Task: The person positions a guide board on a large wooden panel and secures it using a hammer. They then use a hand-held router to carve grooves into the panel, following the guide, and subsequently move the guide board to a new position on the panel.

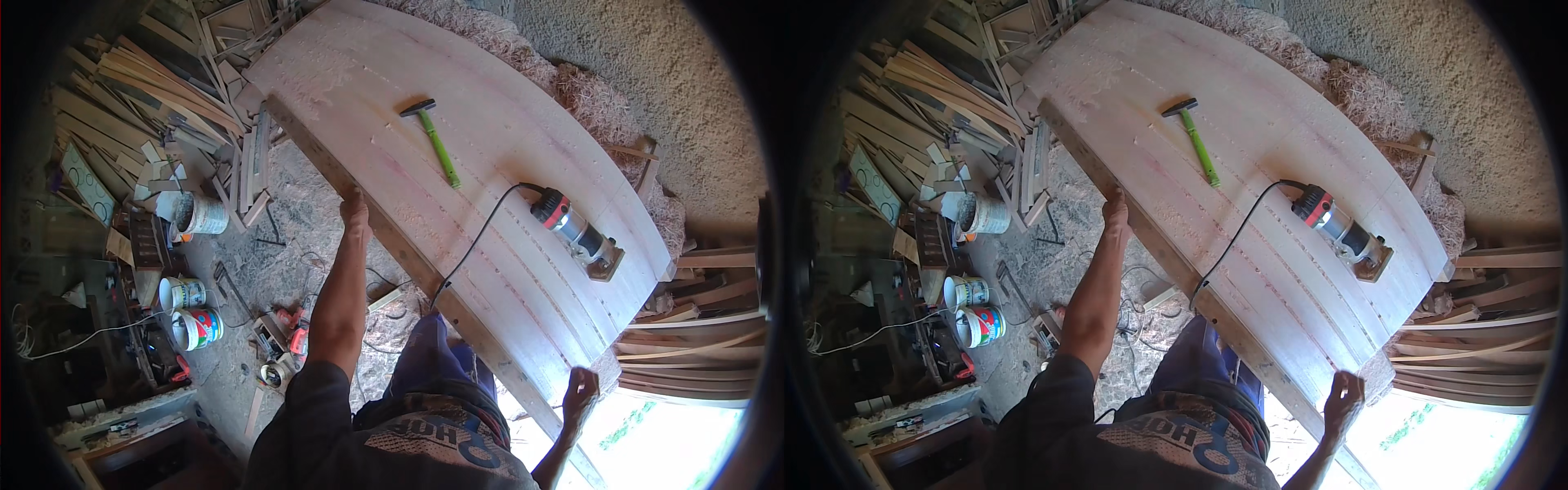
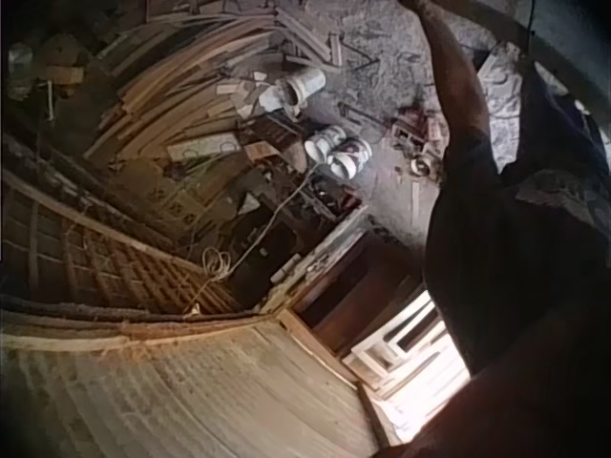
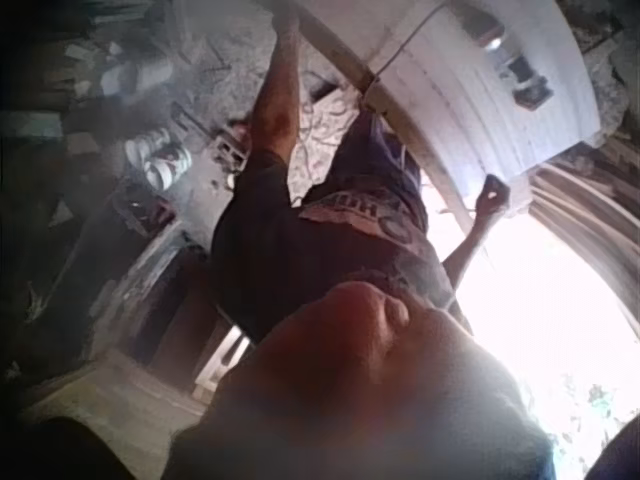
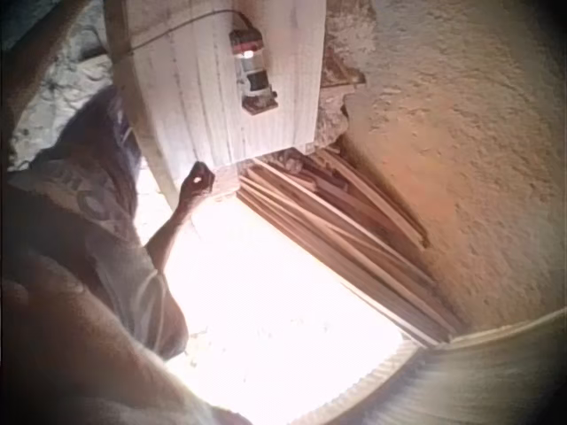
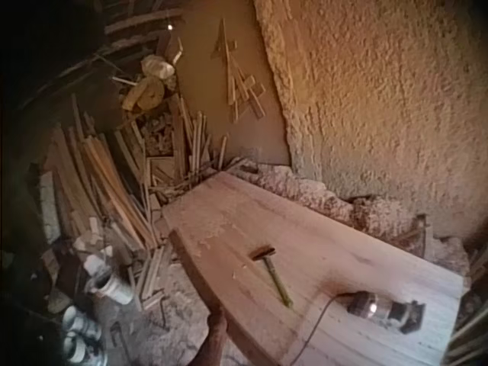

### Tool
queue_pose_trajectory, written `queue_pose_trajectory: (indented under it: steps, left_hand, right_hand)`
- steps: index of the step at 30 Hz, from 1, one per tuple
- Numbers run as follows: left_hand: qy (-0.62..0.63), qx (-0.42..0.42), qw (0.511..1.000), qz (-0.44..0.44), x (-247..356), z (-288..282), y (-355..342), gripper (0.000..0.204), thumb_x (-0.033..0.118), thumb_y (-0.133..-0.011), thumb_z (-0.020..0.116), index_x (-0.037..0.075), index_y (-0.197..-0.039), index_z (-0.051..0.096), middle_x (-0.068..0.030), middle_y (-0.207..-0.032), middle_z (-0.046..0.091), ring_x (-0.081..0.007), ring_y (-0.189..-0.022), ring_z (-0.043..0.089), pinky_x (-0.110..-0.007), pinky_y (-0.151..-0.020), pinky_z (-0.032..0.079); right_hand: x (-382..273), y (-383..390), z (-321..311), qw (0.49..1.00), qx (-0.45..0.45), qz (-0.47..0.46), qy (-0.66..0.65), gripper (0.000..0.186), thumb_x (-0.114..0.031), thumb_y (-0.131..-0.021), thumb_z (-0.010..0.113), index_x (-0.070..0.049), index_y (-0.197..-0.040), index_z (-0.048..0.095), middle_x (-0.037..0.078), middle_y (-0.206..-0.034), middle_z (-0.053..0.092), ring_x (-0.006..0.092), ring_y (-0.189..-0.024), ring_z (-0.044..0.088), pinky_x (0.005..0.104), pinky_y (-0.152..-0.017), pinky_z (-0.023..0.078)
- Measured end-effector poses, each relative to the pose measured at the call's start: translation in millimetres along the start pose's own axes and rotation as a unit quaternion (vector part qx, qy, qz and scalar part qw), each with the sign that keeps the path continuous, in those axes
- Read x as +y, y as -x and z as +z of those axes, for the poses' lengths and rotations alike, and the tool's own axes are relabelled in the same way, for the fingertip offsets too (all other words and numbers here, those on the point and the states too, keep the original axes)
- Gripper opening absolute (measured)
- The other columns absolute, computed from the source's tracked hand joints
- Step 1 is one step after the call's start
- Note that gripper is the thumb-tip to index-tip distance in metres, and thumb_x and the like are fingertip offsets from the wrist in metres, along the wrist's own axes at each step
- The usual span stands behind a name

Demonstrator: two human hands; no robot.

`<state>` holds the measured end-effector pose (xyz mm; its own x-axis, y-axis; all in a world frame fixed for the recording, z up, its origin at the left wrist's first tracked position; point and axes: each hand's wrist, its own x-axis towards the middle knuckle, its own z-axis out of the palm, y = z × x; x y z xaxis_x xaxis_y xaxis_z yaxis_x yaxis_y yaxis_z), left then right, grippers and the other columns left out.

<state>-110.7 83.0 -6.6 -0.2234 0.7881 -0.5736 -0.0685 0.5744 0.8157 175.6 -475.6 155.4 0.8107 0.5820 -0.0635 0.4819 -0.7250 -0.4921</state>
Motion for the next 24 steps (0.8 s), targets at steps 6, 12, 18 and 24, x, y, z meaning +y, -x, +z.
queue_pose_trajectory:
  steps: [6,12,18,24]
  left_hand:
    - [0.087,-0.032,0.995,0.042,-3,-19,-20,0.055,0.039,-0.097,0.064,-0.004,-0.132,0.056,-0.0153,-0.12,0.065,-0.0299,-0.106,0.064,-0.046,-0.089,0.053]
    - [0.043,-0.033,0.994,0.099,-3,0,-7,0.05,0.039,-0.097,0.063,-0.007,-0.117,0.064,-0.0162,-0.104,0.069,-0.0256,-0.091,0.065,-0.043,-0.079,0.052]
    - [-0.098,0.009,0.981,0.168,0,-12,-9,0.052,0.043,-0.094,0.064,-0.008,-0.1,0.069,-0.0153,-0.085,0.069,-0.0233,-0.077,0.063,-0.044,-0.068,0.047]
    - [-0.136,0.019,0.963,0.231,-13,-15,-34,0.051,0.042,-0.094,0.063,-0.008,-0.094,0.07,-0.0155,-0.074,0.068,-0.0231,-0.071,0.063,-0.043,-0.063,0.046]
  right_hand:
    - [-246,-117,73,0.941,-0.025,-0.263,-0.214,0.016,0.001,-0.091,0.065,0.0,-0.106,0.07,0.019,-0.1,0.068,0.0354,-0.094,0.067,0.0388,-0.082,0.053]
    - [-345,-256,238,0.937,-0.045,-0.34,-0.072,0.046,-0.017,-0.092,0.065,-0.007,-0.135,0.052,0.023,-0.126,0.057,0.0439,-0.112,0.06,0.0509,-0.094,0.051]
    - [-388,-305,297,0.963,-0.096,-0.251,0.01,0.054,-0.008,-0.089,0.055,-0.007,-0.142,0.044,0.026,-0.131,0.054,0.0472,-0.104,0.061,0.0555,-0.092,0.051]
    - [-408,-276,325,0.897,-0.109,-0.388,-0.184,0.043,-0.006,-0.094,0.05,0.003,-0.136,0.046,0.032,-0.082,0.064,0.0507,-0.077,0.066,0.0554,-0.063,0.053]
